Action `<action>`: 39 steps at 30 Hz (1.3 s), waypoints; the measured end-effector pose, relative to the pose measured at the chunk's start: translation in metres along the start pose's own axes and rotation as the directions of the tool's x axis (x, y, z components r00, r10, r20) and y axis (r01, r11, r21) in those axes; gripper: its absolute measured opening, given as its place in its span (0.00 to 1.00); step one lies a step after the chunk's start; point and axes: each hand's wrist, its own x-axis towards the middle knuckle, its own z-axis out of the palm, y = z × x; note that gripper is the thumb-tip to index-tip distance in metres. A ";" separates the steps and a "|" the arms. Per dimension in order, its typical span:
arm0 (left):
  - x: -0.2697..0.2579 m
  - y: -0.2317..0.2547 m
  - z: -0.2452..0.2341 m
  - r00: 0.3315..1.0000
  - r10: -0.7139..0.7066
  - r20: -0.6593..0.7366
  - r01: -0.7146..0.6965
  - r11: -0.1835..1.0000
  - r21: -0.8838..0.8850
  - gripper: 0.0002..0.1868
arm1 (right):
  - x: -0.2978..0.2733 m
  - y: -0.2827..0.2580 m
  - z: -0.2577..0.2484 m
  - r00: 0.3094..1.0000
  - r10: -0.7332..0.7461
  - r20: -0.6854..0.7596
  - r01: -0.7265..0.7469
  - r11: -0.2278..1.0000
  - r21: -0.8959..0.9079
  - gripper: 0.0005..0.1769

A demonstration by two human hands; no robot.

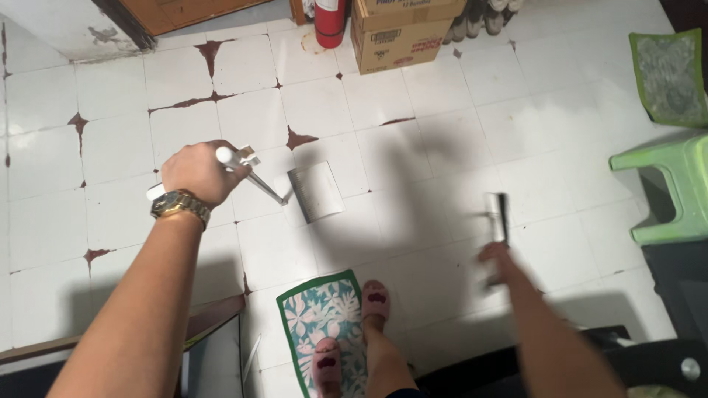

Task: The person uses a squeegee and a dustpan to sweep debris from a tiled floor, including cleaning under a small rug.

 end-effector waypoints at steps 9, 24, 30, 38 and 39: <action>0.037 0.034 0.005 0.999 -0.039 0.038 0.035 0.993 0.110 0.20 | -0.042 0.033 0.242 0.558 0.662 0.501 -0.811 0.305 0.500 0.17; 0.017 -0.053 -0.027 0.995 -0.079 0.067 0.068 0.987 0.149 0.22 | 0.024 -0.152 -0.021 0.660 0.732 0.172 -0.633 0.418 0.651 0.37; 0.010 -0.067 -0.025 0.985 -0.023 0.170 -0.011 0.980 0.199 0.19 | 0.018 -0.055 0.101 0.731 0.594 0.336 -0.583 0.288 0.759 0.14; -0.010 -0.037 0.003 0.960 -0.092 0.265 0.041 0.980 0.193 0.16 | -0.022 -0.057 0.320 0.577 0.615 0.537 -0.692 0.019 0.722 0.28; -0.015 -0.037 0.003 0.966 -0.082 0.246 0.038 0.983 0.177 0.15 | -0.013 -0.061 0.299 0.586 0.564 0.582 -0.700 -0.010 0.714 0.26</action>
